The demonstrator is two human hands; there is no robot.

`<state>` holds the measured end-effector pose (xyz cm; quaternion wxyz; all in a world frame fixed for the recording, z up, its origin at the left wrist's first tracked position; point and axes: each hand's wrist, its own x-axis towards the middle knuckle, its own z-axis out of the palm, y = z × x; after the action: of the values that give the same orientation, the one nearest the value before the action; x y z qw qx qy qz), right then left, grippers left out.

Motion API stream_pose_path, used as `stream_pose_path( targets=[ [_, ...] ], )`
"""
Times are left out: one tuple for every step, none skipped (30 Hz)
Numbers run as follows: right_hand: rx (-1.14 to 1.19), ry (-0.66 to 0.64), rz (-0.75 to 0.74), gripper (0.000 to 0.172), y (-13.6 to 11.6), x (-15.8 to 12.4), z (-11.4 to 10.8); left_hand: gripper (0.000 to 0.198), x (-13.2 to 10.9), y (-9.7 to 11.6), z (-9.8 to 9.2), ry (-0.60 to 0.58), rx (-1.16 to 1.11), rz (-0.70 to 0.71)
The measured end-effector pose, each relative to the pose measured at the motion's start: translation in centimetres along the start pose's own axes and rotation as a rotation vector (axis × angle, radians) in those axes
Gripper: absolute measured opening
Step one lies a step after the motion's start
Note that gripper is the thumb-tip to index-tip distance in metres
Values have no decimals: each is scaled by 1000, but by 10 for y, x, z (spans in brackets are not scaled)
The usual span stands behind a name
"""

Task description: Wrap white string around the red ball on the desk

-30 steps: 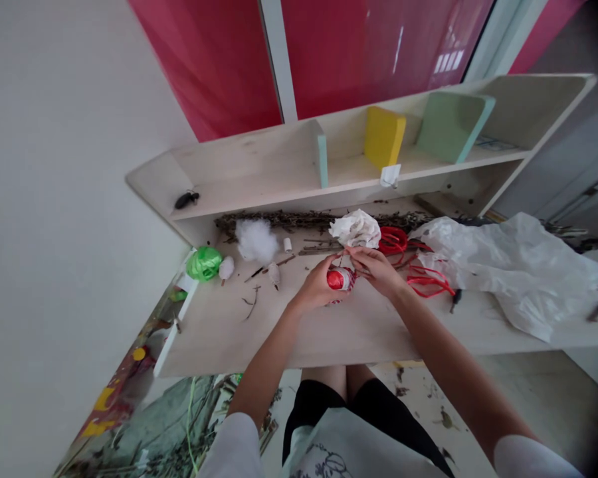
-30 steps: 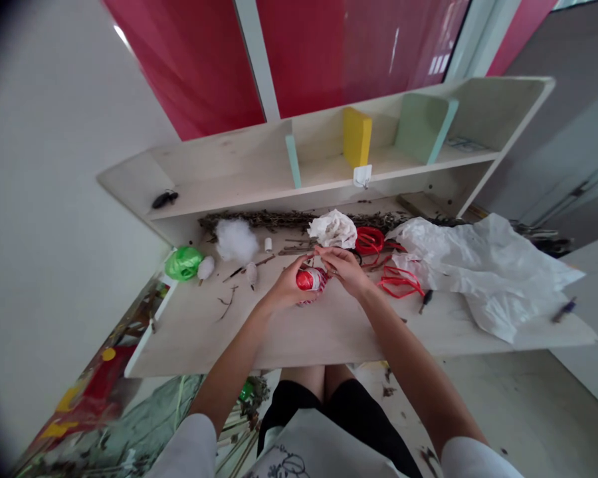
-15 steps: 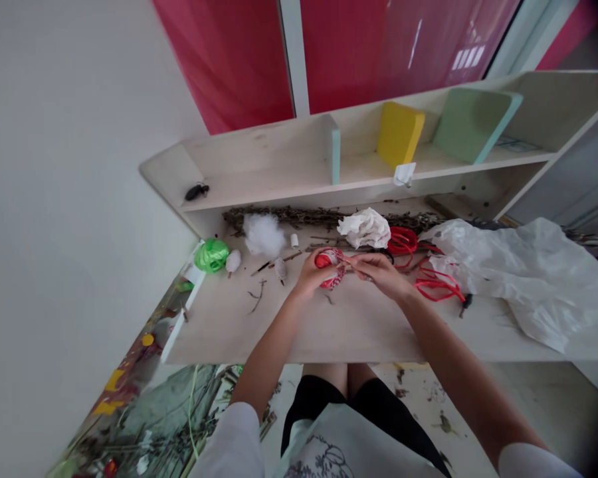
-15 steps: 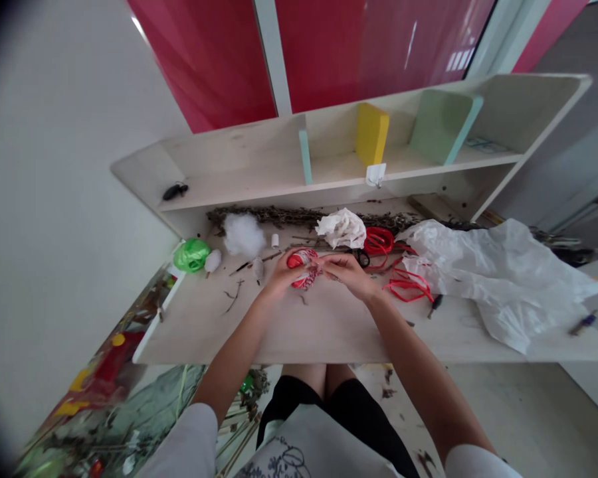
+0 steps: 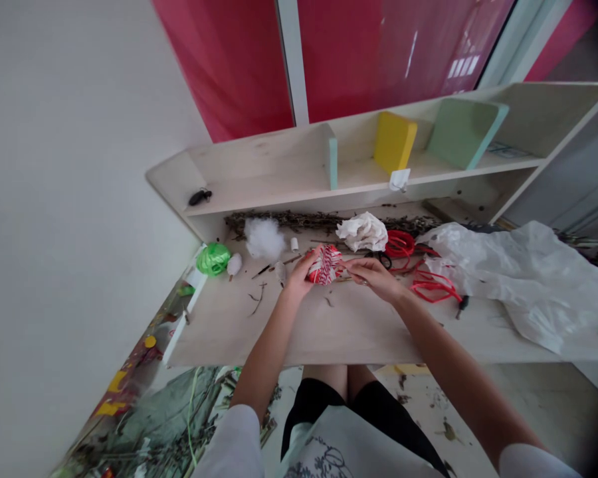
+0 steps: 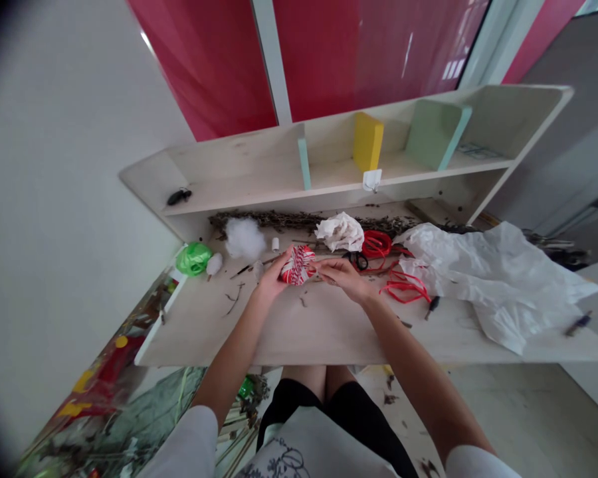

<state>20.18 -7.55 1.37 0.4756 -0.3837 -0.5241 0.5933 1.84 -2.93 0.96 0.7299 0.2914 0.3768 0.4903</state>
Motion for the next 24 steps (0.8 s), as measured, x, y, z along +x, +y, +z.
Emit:
stream_pose_path(
  targets=[
    [-15,-18,5,40,2,0,1,44,0,0,0,5,15,20],
    [-29,-35,8,40,3,0,1,44,0,-1,1,7,41,43],
    [-40,-50,12,40,4,0,2,44,0,-2,1,13,79,69],
    [-45,-58,14,40,5,0,3,45,0,-3,2,28,132,99],
    [-41,-56,13,39,5,0,4,48,-1,-4,2,46,201,133],
    [-26,-43,8,38,4,0,4,52,-2,-5,2,60,287,174],
    [1,-21,-3,37,3,0,4,57,-3,-6,2,67,385,219],
    [39,7,-17,35,2,1,3,61,-4,-7,2,65,488,270],
    [86,38,-33,32,0,1,1,65,-5,-7,1,54,586,323],
    [137,66,-47,30,-2,1,-1,67,-6,-8,1,36,674,377],
    [185,90,-56,27,-4,2,-3,68,-7,-8,1,16,749,425],
    [227,110,-63,25,-7,2,-5,68,-8,-9,1,-5,816,467],
    [261,126,-69,23,-9,2,-8,68,-9,-9,2,-27,880,499],
    [287,137,-74,21,-12,1,-10,69,-10,-10,3,-54,949,524],
    [306,140,-80,20,-14,1,-11,70,-12,-11,5,-86,1025,545],
    [321,135,-84,20,-15,0,-13,71,-13,-13,7,-121,1108,568],
    [334,124,-89,19,-16,0,-14,72,-15,-15,9,-154,1195,592],
    [348,106,-92,19,-17,-1,-14,71,-17,-17,11,-182,1281,613],
    [361,86,-93,20,-17,-1,-15,70,-19,-18,13,-201,1363,631],
    [373,64,-92,21,-17,-2,-15,68,-21,-20,15,-208,1435,643],
    [383,45,-91,21,-16,-2,-16,67,-22,-21,16,-209,1492,646],
    [390,29,-89,22,-16,-2,-16,68,-23,-22,16,-219,1527,644],
    [395,17,-87,22,-15,-2,-17,69,-24,-22,15,-243,1537,640],
    [397,8,-86,22,-14,-2,-17,70,-24,-22,14,-278,1523,638]
  ],
)
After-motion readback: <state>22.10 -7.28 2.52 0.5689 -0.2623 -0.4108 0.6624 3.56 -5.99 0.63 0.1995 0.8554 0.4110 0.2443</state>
